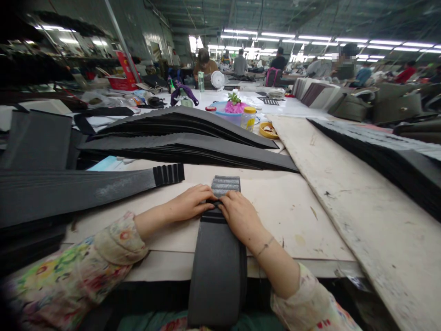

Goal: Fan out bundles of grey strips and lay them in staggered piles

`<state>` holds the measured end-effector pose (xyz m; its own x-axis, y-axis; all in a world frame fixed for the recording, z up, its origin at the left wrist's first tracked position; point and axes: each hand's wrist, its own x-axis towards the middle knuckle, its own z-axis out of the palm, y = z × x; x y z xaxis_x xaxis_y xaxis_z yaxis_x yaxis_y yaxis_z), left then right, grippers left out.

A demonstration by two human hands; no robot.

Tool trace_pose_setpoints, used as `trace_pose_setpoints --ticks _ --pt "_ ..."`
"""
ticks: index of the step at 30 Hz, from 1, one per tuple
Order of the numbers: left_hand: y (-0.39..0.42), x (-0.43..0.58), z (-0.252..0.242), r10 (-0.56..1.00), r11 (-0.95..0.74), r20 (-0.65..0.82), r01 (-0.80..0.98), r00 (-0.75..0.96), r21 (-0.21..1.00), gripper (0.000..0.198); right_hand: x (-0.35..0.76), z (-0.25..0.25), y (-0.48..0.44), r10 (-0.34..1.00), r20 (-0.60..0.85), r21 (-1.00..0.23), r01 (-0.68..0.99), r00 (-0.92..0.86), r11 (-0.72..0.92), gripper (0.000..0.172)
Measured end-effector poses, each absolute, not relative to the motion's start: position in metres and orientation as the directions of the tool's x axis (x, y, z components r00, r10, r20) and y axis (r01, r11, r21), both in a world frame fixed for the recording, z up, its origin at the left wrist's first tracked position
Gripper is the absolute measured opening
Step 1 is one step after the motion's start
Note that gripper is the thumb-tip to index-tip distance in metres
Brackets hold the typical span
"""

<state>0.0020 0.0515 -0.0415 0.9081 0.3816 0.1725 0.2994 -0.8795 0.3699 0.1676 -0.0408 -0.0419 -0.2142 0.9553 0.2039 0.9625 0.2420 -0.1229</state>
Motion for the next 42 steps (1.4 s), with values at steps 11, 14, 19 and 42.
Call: trace_pose_setpoints --ticks 11,14,19,42 --pt "0.043 -0.021 -0.052 0.402 -0.893 0.228 0.326 0.887 0.31 0.027 0.157 -0.034 -0.053 0.974 0.197 0.031 0.994 -0.113 0.109 0.029" --pt "0.041 -0.028 -0.057 0.445 -0.862 0.242 0.339 0.862 0.376 0.026 0.155 -0.035 -0.055 0.977 0.194 0.056 0.996 -0.084 0.074 0.03" --pt "0.05 -0.024 -0.053 0.537 -0.768 0.22 0.364 0.814 0.527 0.021 0.154 -0.035 -0.054 0.975 0.203 0.068 0.994 -0.094 0.082 0.029" --pt "0.081 0.044 -0.014 0.516 -0.332 -0.228 0.438 0.826 0.835 0.039 0.155 -0.043 -0.056 0.955 0.287 0.007 0.997 -0.076 0.077 0.026"
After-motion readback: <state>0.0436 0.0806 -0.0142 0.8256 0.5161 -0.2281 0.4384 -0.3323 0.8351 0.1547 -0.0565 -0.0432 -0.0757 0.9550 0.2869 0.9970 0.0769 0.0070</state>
